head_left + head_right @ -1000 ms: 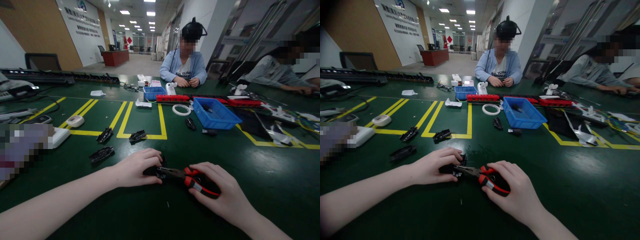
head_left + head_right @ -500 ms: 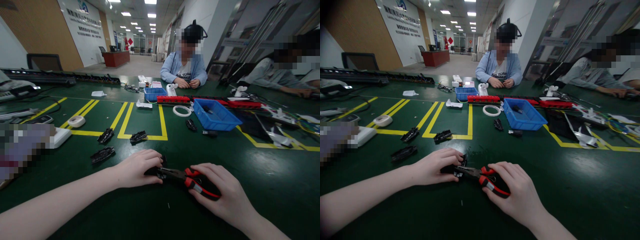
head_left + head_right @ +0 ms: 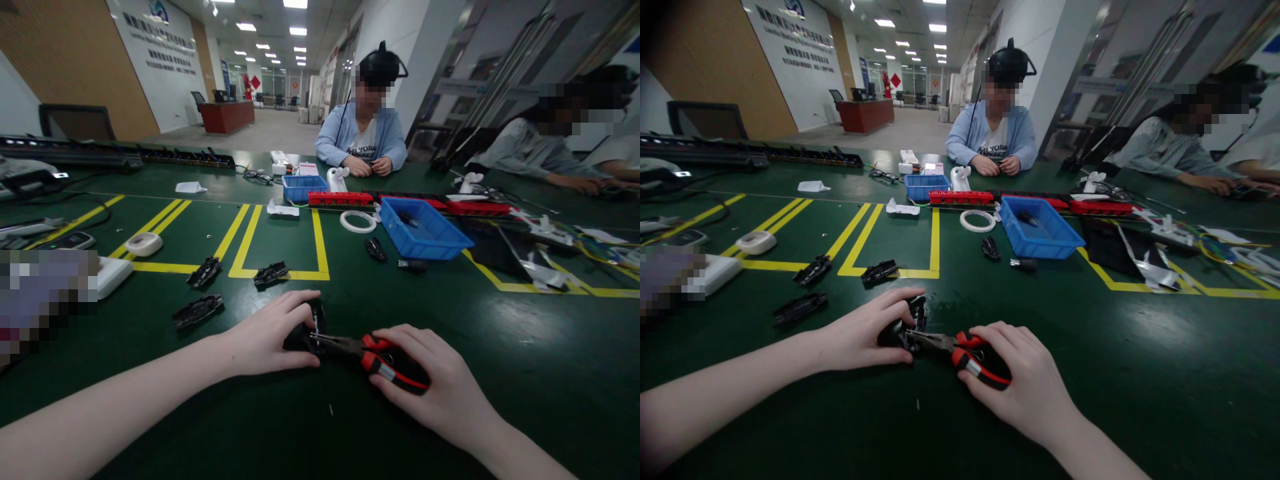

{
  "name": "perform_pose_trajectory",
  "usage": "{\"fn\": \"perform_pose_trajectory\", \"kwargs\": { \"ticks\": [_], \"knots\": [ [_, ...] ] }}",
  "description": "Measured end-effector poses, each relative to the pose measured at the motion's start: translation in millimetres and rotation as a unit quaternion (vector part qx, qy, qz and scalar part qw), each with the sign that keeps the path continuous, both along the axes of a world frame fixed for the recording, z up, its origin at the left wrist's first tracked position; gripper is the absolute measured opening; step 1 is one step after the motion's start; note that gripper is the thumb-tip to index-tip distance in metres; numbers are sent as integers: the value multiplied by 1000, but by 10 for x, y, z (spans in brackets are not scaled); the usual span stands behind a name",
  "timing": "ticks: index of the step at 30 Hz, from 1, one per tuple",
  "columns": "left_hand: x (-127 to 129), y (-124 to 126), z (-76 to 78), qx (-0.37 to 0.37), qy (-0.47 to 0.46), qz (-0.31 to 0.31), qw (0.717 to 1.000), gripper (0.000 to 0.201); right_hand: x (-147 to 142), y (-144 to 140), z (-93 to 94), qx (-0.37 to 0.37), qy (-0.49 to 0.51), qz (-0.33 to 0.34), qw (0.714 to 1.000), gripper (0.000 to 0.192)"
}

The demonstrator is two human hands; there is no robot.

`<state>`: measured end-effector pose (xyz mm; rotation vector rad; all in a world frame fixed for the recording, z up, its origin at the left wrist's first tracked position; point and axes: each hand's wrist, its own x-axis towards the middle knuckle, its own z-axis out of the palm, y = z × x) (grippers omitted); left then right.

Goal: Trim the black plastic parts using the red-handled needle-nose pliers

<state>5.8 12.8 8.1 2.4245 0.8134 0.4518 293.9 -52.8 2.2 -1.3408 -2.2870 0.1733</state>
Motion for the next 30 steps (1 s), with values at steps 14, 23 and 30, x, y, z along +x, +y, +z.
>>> {"fn": "perform_pose_trajectory", "kwargs": {
  "ticks": [14,23,30],
  "knots": [
    [1,36,-31,4,-13,-5,1000,55,-5,-11,2,-12,-4,0,1000,36],
    [-1,27,-32,-32,-45,0,998,64,-22,-16,-9,38,-4,15,999,40],
    [-4,52,-30,-77,-118,24,990,64,7,-14,-24,18,29,-1,999,40]
  ]
}}
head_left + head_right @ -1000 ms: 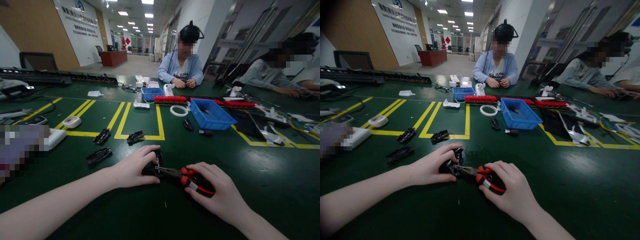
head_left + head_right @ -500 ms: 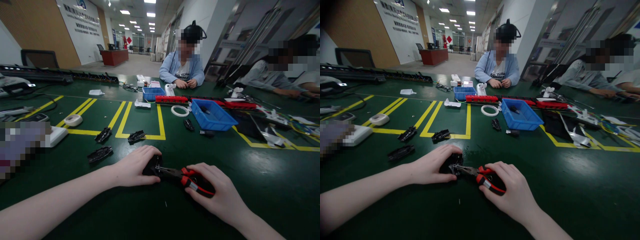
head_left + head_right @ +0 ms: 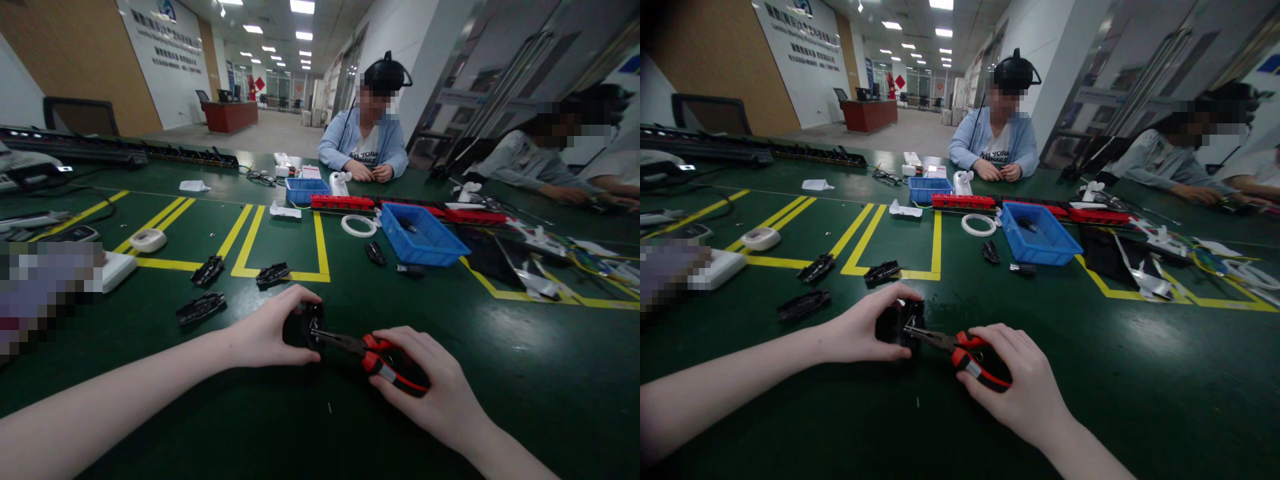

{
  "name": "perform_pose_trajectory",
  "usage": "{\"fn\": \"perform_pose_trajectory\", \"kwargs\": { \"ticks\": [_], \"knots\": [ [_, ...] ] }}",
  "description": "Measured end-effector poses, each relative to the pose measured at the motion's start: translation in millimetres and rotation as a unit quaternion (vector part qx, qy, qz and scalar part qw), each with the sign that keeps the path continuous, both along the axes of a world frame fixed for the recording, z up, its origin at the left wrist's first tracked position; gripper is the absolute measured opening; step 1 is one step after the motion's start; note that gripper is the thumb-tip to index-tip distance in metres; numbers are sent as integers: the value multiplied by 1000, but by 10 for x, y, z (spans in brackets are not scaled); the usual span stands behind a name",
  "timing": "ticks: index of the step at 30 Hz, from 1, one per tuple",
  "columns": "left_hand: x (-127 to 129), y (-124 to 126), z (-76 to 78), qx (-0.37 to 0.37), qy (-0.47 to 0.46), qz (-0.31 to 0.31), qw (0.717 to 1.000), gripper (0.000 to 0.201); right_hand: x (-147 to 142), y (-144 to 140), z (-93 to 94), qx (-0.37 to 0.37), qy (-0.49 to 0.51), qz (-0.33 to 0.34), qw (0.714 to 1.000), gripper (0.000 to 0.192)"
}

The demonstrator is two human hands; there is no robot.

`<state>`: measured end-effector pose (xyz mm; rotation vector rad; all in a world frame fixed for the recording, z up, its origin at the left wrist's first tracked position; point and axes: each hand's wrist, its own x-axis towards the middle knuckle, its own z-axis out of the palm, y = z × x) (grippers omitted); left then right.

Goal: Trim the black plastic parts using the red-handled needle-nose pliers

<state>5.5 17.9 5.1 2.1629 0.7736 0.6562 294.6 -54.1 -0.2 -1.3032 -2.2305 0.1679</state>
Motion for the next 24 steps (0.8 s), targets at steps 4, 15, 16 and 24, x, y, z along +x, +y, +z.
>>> {"fn": "perform_pose_trajectory", "kwargs": {
  "ticks": [4,15,16,24],
  "knots": [
    [-9,20,-15,-8,-14,-4,1000,64,3,11,-5,-16,5,-3,1000,40],
    [-26,27,0,-22,5,-55,998,47,-6,9,6,-7,-5,1,1000,39],
    [-26,28,-2,-22,4,-54,998,45,-9,7,8,-9,-7,0,1000,39],
    [-29,17,-30,20,-27,-50,998,41,-27,0,7,5,-11,2,1000,38]
  ]
}}
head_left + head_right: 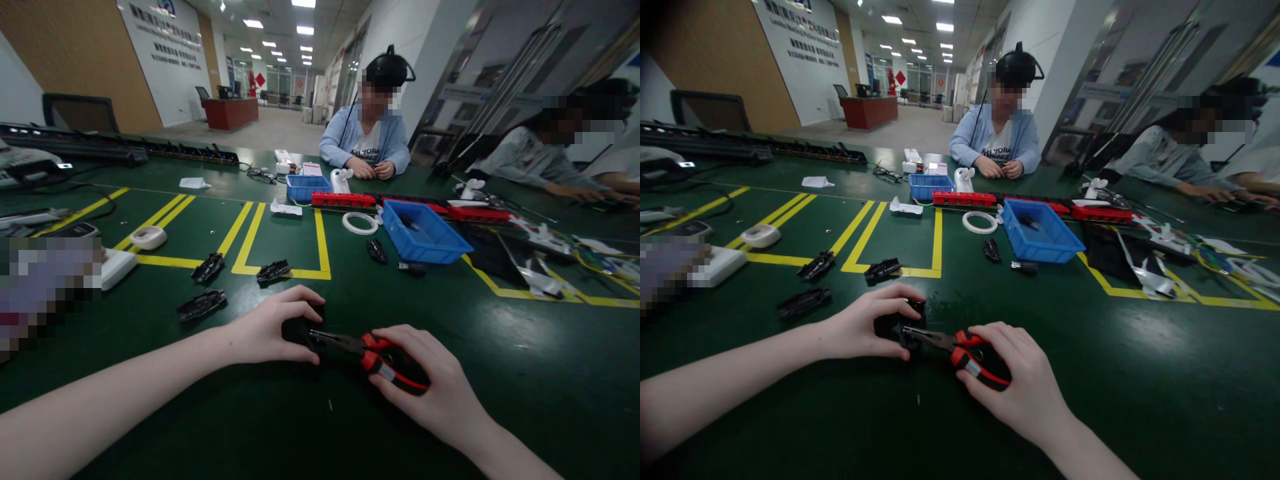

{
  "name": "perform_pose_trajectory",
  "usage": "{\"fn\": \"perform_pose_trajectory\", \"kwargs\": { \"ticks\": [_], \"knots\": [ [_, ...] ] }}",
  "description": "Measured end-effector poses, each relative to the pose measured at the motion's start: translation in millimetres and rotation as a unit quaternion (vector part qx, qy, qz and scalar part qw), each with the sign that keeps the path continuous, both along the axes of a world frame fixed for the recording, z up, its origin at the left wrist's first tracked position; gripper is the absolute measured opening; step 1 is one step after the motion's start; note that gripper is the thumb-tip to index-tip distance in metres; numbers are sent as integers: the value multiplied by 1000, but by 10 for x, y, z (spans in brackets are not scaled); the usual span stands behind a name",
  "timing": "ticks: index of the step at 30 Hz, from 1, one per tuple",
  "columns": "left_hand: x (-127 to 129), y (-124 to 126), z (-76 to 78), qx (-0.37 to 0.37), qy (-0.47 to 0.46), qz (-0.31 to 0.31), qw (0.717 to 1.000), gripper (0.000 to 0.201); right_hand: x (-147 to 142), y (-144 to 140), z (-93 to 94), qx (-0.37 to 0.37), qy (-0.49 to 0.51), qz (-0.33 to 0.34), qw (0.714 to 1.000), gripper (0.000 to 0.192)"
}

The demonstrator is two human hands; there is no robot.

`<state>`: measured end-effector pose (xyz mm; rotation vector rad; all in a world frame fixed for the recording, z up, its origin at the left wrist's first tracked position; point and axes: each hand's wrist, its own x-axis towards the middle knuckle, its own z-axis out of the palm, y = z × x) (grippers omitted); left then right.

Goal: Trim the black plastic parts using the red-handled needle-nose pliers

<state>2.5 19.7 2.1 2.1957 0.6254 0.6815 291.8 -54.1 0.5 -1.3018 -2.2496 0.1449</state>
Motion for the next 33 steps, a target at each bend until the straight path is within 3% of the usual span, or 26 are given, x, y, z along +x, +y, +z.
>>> {"fn": "perform_pose_trajectory", "kwargs": {
  "ticks": [9,20,33],
  "knots": [
    [-8,-2,-1,11,14,-3,1000,42,3,-17,4,57,-30,22,998,42],
    [4,-10,-13,6,87,-21,996,38,-10,-10,11,23,-55,11,998,40],
    [22,-15,-9,5,67,-17,998,54,2,-14,-18,14,-45,13,999,40]
  ]
}}
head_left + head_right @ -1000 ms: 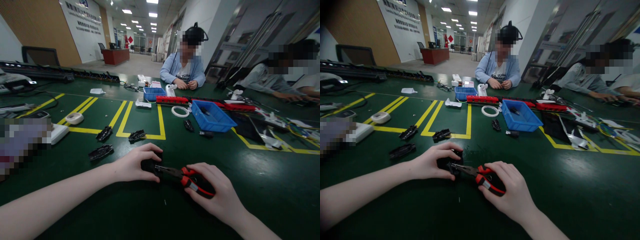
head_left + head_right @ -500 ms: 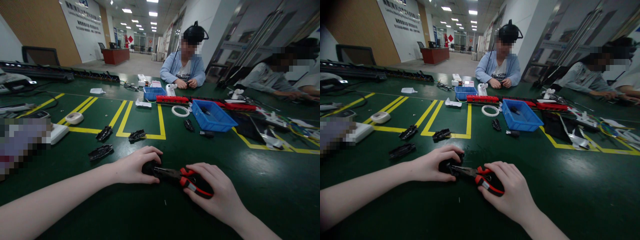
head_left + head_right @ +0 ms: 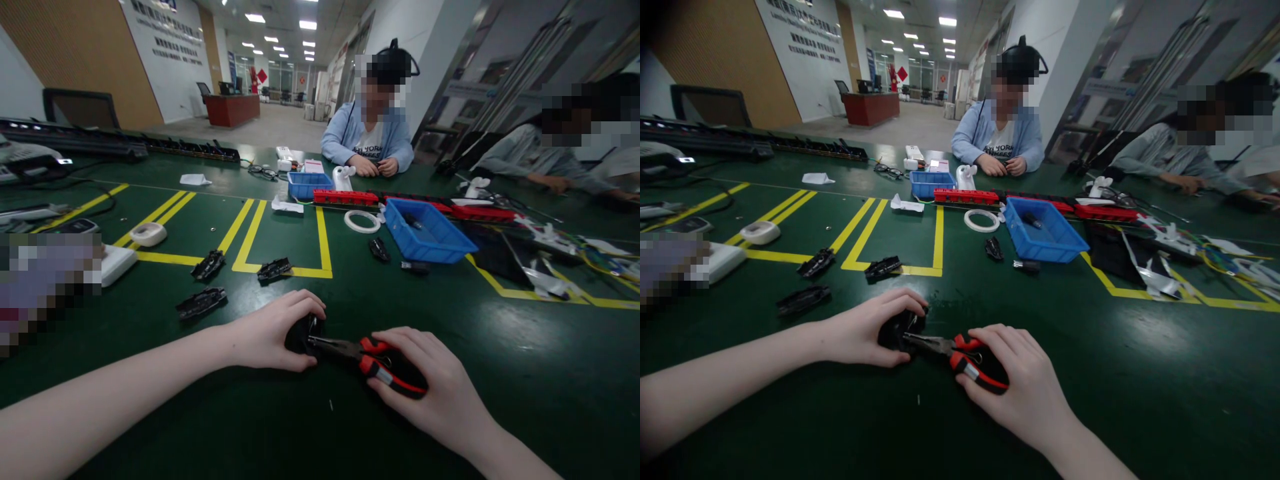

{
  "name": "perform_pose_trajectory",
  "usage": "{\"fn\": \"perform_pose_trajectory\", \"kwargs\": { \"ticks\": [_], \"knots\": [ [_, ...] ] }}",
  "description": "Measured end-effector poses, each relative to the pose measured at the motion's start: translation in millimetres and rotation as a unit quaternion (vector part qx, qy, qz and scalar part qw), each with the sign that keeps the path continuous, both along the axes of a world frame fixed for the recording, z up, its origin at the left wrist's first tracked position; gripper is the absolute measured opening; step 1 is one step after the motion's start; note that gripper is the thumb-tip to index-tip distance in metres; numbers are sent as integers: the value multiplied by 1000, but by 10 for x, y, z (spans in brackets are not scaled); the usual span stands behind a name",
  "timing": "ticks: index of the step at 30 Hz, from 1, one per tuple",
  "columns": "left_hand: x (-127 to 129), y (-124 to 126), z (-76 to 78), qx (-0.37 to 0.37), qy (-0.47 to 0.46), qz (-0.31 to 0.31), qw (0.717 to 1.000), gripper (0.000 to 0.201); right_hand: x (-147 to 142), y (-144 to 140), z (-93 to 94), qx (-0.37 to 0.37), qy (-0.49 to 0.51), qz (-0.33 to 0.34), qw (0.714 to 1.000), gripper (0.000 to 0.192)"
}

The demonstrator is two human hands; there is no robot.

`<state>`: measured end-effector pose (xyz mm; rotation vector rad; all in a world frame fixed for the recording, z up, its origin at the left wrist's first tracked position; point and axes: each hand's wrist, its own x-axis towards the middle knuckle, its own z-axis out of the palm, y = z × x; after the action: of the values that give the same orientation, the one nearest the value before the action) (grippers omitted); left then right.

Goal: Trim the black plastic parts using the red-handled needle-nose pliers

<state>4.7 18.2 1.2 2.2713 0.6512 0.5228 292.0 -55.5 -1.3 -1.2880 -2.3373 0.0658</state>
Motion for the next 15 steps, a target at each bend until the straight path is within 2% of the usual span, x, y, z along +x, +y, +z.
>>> {"fn": "perform_pose_trajectory", "kwargs": {
  "ticks": [10,15],
  "knots": [
    [-8,1,-21,44,34,-5,998,65,-20,-4,-5,46,-15,19,999,42],
    [-15,2,-29,65,37,-15,997,64,-12,3,6,39,-13,16,999,42]
  ]
}}
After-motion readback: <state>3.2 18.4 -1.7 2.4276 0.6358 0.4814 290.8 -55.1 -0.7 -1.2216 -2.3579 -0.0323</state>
